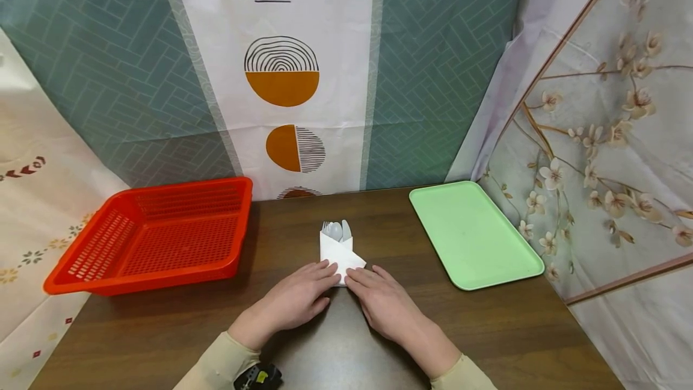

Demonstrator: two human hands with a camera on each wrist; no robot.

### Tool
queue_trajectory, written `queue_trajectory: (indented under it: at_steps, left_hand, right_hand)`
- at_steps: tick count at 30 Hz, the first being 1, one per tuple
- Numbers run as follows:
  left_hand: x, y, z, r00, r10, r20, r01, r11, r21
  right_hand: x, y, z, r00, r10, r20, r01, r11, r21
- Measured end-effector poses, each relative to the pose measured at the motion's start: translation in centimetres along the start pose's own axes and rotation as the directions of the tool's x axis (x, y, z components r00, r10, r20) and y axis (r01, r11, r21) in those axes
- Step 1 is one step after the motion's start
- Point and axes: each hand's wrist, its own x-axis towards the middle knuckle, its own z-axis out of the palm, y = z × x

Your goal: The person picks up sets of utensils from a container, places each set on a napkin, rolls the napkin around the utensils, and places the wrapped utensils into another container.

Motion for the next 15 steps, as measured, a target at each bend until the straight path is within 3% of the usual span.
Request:
queue_trajectory:
  at_steps: [8,15]
  left_hand:
    - [-0.21,0.1,-0.32,0.999,0.008,0.038,-0.007,1.0,-0.015]
    - [-0.3,-0.22,-0.32,0.997,-0.024,0.076,0.03,0.995,-0.091]
  right_hand:
    - [-0.01,-0.18,-0.04,1.0,0.002,0.023,-0.002,1.0,-0.02]
    - [0.63,-0.07,-0.02,1.0,-0.025,0.007,0.026,0.998,-0.053]
